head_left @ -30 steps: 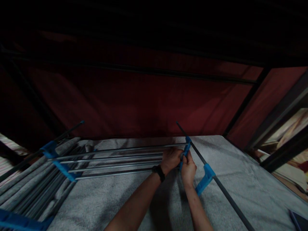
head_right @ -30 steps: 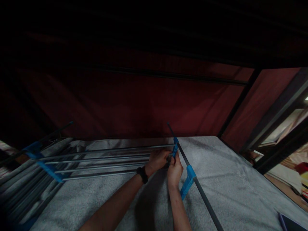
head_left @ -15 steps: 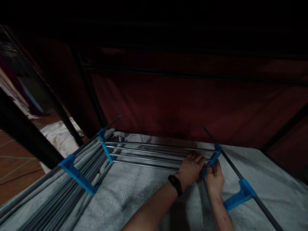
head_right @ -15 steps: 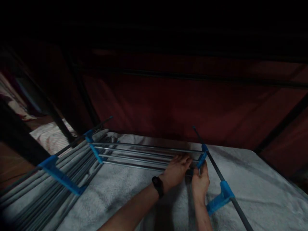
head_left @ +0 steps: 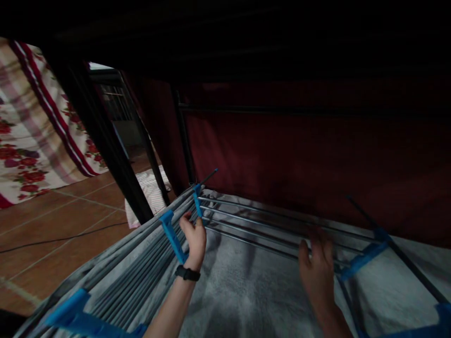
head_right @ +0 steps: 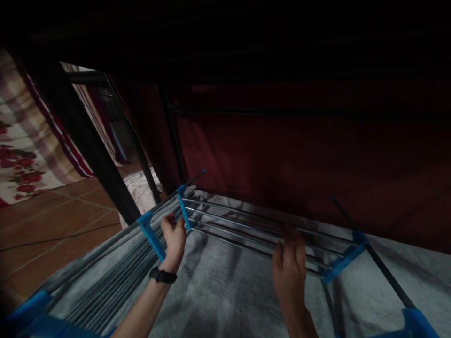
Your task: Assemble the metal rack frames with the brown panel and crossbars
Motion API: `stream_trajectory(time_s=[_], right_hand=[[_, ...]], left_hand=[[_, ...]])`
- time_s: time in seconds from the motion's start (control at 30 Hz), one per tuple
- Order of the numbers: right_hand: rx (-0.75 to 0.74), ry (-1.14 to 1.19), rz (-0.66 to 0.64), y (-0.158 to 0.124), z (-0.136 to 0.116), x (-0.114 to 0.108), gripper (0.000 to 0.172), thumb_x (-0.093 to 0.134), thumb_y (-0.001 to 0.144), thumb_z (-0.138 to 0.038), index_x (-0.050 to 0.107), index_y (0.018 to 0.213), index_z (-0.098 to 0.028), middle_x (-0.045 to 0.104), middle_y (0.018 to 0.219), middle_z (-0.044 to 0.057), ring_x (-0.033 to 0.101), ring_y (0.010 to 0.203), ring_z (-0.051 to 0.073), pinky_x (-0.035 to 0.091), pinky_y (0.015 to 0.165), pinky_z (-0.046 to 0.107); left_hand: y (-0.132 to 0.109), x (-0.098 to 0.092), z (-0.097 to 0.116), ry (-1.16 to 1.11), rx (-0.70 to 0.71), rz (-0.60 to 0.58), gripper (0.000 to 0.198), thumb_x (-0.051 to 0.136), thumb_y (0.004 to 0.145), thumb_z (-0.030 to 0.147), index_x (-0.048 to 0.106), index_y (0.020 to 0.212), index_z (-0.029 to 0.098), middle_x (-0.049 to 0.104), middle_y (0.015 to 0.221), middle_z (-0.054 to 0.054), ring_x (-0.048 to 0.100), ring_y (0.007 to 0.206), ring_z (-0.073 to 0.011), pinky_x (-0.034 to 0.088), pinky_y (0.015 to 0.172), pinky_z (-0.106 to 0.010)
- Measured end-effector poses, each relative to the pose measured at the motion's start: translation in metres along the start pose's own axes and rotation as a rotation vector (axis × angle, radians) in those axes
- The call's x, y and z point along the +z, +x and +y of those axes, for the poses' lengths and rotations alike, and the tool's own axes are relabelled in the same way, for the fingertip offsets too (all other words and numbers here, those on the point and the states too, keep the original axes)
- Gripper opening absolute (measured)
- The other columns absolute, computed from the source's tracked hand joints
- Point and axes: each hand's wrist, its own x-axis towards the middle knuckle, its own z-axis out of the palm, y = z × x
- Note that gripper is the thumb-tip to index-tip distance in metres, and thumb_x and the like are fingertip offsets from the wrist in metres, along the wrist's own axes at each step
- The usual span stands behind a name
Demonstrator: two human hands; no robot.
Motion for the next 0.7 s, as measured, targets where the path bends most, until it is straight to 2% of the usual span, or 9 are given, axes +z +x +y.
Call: stream_trajectory(time_s=[0.1,0.23,0.33,0.53,0.6,0.7], right_hand=[[-0.216,0.002,-0.11,0.032,-0.029,0.028,0.045,0.037,0.092,-0.017,0.048,0.135,-0.021,0.05,0.135,0.011,0.04,0.131,0.025,0.038,0.107,0.047],[-0.367,0.021,-0.191,0.068,-0.069,0.066,0.046,0.04,0.09,-0.014,0.049,0.135,-0.02,0.053,0.133,0.011,0.045,0.125,0.024,0.038,0.106,0.047],[-0.45,0.003,-0.324,0.085,-0.1,0.091,0.045,0.04,0.091,-0.014,0.049,0.135,-0.018,0.057,0.128,0.011,0.048,0.12,0.024,0.037,0.105,0.044],[-0.483,-0.136,-0.588,0.095,-0.15,0.132,0.038,0.039,0.094,-0.02,0.052,0.13,-0.021,0.064,0.115,0.01,0.059,0.104,0.023,0.042,0.093,0.036],[-0.479,-0.175,-0.701,0.098,-0.159,0.141,0.038,0.035,0.095,-0.018,0.051,0.129,-0.023,0.065,0.11,0.009,0.063,0.096,0.02,0.045,0.084,0.032],[-0.476,-0.227,-0.828,0.102,-0.163,0.147,0.044,0.029,0.094,-0.013,0.049,0.131,-0.025,0.063,0.118,0.009,0.064,0.095,0.019,0.045,0.078,0.03]], left_hand=[[0.03,0.007,-0.002,-0.055,-0.025,0.039,0.046,0.056,0.079,0.017,0.046,0.124,0.014,0.05,0.133,-0.013,0.044,0.127,-0.0256,0.031,0.111,-0.042],[0.053,0.022,0.001,-0.225,-0.013,-0.109,0.045,0.057,0.079,0.017,0.052,0.123,0.016,0.057,0.13,-0.011,0.052,0.123,-0.0236,0.035,0.11,-0.041],[0.063,0.028,-0.005,-0.29,-0.016,-0.184,0.043,0.059,0.08,0.021,0.055,0.123,0.019,0.059,0.13,-0.008,0.052,0.124,-0.023,0.036,0.11,-0.041],[0.07,0.032,-0.02,-0.328,0.028,-0.248,0.04,0.059,0.085,0.027,0.056,0.123,0.019,0.057,0.134,-0.007,0.047,0.129,-0.0217,0.03,0.114,-0.042],[0.071,0.033,-0.02,-0.348,0.009,-0.253,0.035,0.057,0.086,0.029,0.059,0.12,0.02,0.059,0.132,-0.007,0.047,0.129,-0.022,0.028,0.115,-0.042],[0.071,0.034,-0.018,-0.379,-0.043,-0.256,0.031,0.054,0.089,0.033,0.062,0.117,0.021,0.061,0.13,-0.006,0.048,0.129,-0.0225,0.028,0.115,-0.042]])
